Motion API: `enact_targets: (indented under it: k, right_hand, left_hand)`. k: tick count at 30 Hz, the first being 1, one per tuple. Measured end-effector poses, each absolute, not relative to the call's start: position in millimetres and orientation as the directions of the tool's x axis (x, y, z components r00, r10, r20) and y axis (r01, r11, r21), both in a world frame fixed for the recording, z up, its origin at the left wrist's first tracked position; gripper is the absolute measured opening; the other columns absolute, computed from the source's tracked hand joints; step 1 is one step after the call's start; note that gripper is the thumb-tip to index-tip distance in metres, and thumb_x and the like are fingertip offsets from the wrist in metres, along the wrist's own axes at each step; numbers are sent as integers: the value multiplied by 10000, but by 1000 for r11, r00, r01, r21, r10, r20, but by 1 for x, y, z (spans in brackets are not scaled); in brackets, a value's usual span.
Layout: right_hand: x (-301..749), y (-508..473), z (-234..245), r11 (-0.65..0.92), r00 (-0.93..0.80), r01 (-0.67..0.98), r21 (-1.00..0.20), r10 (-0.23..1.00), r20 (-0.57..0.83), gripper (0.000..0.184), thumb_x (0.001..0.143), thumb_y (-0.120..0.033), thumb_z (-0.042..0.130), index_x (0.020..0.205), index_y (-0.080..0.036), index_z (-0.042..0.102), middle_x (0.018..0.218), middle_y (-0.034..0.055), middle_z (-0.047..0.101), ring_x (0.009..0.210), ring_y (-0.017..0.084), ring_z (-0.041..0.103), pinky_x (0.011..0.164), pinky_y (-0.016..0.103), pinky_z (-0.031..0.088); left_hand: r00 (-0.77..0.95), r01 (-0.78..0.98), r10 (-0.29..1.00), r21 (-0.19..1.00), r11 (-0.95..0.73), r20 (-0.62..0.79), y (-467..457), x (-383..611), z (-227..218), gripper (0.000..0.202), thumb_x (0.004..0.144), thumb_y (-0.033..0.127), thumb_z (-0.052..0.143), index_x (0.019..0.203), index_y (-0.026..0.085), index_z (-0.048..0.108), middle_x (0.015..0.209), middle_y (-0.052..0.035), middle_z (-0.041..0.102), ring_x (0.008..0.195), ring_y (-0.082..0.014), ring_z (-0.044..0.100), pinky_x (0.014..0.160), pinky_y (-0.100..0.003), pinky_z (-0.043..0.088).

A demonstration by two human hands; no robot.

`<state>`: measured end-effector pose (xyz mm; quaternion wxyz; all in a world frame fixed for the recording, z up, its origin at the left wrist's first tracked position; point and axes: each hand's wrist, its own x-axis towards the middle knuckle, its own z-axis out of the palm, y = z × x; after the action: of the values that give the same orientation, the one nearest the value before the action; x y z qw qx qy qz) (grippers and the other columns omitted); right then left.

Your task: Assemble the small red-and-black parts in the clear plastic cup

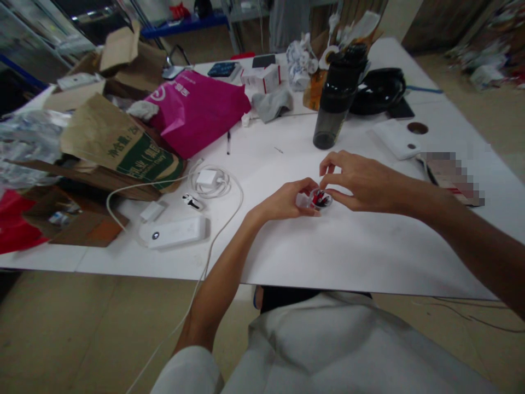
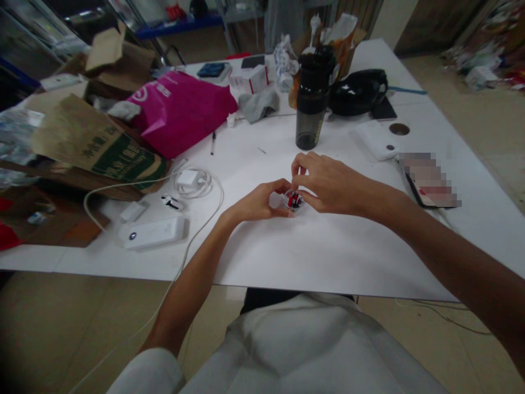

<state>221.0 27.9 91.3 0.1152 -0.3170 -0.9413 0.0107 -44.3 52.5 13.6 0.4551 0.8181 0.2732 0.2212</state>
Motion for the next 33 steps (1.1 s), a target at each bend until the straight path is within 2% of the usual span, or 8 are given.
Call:
enact_targets:
  k: [10, 17, 26, 33]
  right_hand:
    - [213, 28, 92, 803, -784, 593, -50, 591, 192, 278, 1062, -254, 600, 1013, -182, 864, 1262, 189, 744, 1065, 319, 678, 898, 456, 548]
    - [212, 24, 95, 814, -795, 580, -25, 573, 197, 298, 1066, -252, 594, 970, -178, 867, 1266, 197, 749, 1079, 328, 691, 912, 473, 555]
    - [208, 25, 94, 793, -770, 598, -112, 608, 192, 267, 1057, -263, 631, 1029, -197, 888, 1263, 178, 757, 1072, 321, 698, 926, 467, 549]
    - [203, 25, 91, 730, -711, 655, -196, 683, 166, 187, 1016, -313, 725, 976, -220, 883, 1295, 161, 756, 1066, 320, 706, 924, 465, 541]
  left_hand:
    - [756, 297, 651, 845, -445, 77, 52, -44, 17, 516, 880, 488, 951, 1269, 242, 718, 1229, -75, 808, 1153, -291, 747, 1110, -475, 551]
    - [760, 245, 640, 862, -443, 113, 52, -45, 16, 517, 886, 465, 960, 1277, 225, 723, 1227, -78, 804, 1154, -273, 744, 1103, -453, 553]
    - [759, 242, 637, 851, -466, 133, 52, -44, 14, 506, 882, 473, 967, 1251, 229, 721, 1215, -72, 803, 1127, -273, 733, 1096, -455, 549]
    - [744, 259, 656, 849, -460, 128, 51, -44, 14, 495, 879, 460, 966, 1233, 221, 714, 1237, -84, 797, 1134, -274, 732, 1071, -449, 557]
